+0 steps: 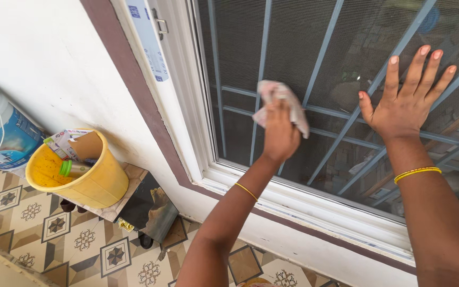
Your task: The person wipes the frame and screen of a sliding window with a cloth by hand.
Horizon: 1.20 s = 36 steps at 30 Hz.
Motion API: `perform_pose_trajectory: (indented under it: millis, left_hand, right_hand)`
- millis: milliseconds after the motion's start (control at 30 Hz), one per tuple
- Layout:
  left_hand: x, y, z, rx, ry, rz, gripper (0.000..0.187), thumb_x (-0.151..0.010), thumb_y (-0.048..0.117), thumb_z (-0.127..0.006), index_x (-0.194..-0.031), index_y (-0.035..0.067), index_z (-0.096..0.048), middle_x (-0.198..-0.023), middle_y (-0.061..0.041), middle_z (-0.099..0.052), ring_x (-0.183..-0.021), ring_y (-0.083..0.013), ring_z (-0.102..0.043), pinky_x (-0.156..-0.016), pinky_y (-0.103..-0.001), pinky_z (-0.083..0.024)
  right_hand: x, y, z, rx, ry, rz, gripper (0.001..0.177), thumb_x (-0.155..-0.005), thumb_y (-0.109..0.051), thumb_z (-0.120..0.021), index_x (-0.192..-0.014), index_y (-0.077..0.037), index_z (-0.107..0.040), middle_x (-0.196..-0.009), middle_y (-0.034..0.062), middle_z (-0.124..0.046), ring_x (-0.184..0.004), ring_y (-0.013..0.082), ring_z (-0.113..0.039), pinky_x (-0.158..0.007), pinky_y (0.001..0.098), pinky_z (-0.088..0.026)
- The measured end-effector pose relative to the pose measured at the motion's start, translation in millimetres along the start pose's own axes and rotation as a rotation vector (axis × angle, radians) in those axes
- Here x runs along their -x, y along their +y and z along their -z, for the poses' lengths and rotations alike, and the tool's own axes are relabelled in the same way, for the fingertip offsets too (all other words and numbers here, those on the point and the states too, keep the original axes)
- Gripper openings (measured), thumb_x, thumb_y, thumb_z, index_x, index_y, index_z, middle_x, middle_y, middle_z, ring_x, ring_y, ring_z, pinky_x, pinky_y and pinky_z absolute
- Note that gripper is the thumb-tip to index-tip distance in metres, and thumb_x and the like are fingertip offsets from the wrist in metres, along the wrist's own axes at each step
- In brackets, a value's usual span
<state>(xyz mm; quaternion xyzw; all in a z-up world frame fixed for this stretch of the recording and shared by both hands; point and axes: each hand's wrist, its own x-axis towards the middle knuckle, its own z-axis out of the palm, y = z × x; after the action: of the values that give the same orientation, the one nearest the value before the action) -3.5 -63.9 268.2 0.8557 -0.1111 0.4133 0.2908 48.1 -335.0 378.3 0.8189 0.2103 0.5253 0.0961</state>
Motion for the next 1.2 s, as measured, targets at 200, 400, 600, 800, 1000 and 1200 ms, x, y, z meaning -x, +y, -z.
perform_pose_trajectory:
  millis: [200, 400, 600, 800, 1000, 1200]
  left_hand:
    - [-54.1, 93.0, 36.7, 0.228, -0.298, -0.343, 0.077, -0.087, 0.009, -0.061, -0.158, 0.003, -0.030, -0.167, -0.024, -0.025, -0.156, -0.0476, -0.022, -0.125, -0.051, -0.029]
    - [-76.1, 95.5, 82.4, 0.743, -0.326, -0.258, 0.084, -0.088, 0.009, -0.059, -0.162, 0.001, -0.019, -0.156, -0.032, -0.038, -0.146, -0.0464, -0.040, -0.120, -0.050, -0.038]
    - [-89.6, 11.4, 168.8, -0.053, 0.022, -0.233, 0.085, -0.085, 0.023, -0.070, -0.158, 0.007, -0.028, -0.161, -0.024, -0.036, -0.152, -0.0397, -0.033, -0.128, -0.051, -0.026]
    - [-96.0, -83.6, 180.1, -0.462, 0.178, -0.090, 0.082, -0.093, 0.045, -0.066, -0.161, 0.016, -0.031, -0.170, -0.010, -0.019, -0.157, -0.0341, -0.019, -0.127, -0.053, -0.017]
    - [-96.4, -143.6, 133.4, -0.464, 0.238, -0.241, 0.074, -0.101, 0.051, -0.057, -0.163, 0.016, -0.036, -0.172, -0.011, -0.025, -0.159, -0.0354, -0.020, -0.129, -0.054, -0.019]
    - [-93.3, -160.3, 115.3, -0.478, 0.236, -0.255, 0.073, -0.098, 0.053, -0.055, -0.159, 0.016, -0.040, -0.169, -0.010, -0.029, -0.156, -0.0355, -0.023, -0.127, -0.057, -0.019]
  right_hand:
    - [-17.7, -49.5, 73.7, -0.409, 0.113, -0.205, 0.046, -0.107, -0.029, -0.055, -0.152, -0.022, -0.046, -0.156, 0.0227, -0.043, -0.145, 0.0413, -0.037, -0.122, 0.0561, -0.027]
    - [-48.0, -109.1, 120.1, -1.352, 0.161, -0.344, 0.042, -0.103, -0.016, -0.060, -0.139, -0.003, -0.042, -0.134, 0.0188, -0.051, -0.124, 0.0273, -0.052, -0.106, 0.0417, -0.042]
    - [-117.4, -81.6, 144.4, -1.058, 0.324, -0.255, 0.031, -0.107, 0.004, -0.065, -0.135, -0.002, -0.055, -0.130, 0.0133, -0.059, -0.125, 0.0219, -0.060, -0.113, 0.0361, -0.048]
    - [-191.5, -87.3, 139.9, -0.201, 0.509, -0.086, 0.053, -0.100, -0.005, -0.069, -0.148, 0.003, -0.048, -0.145, 0.0274, -0.039, -0.123, 0.0428, -0.045, -0.101, 0.0504, -0.038]
    - [-186.7, -177.4, 76.5, -0.364, 0.047, 0.250, 0.048, -0.087, -0.010, -0.064, -0.135, -0.006, -0.063, -0.141, 0.0157, -0.053, -0.106, 0.0365, -0.054, -0.095, 0.0459, -0.049]
    - [-227.2, -171.1, 78.4, -0.078, 0.207, 0.818, 0.027, -0.083, -0.021, -0.069, -0.110, -0.017, -0.072, -0.132, 0.0044, -0.060, -0.098, 0.0202, -0.058, -0.080, 0.0354, -0.047]
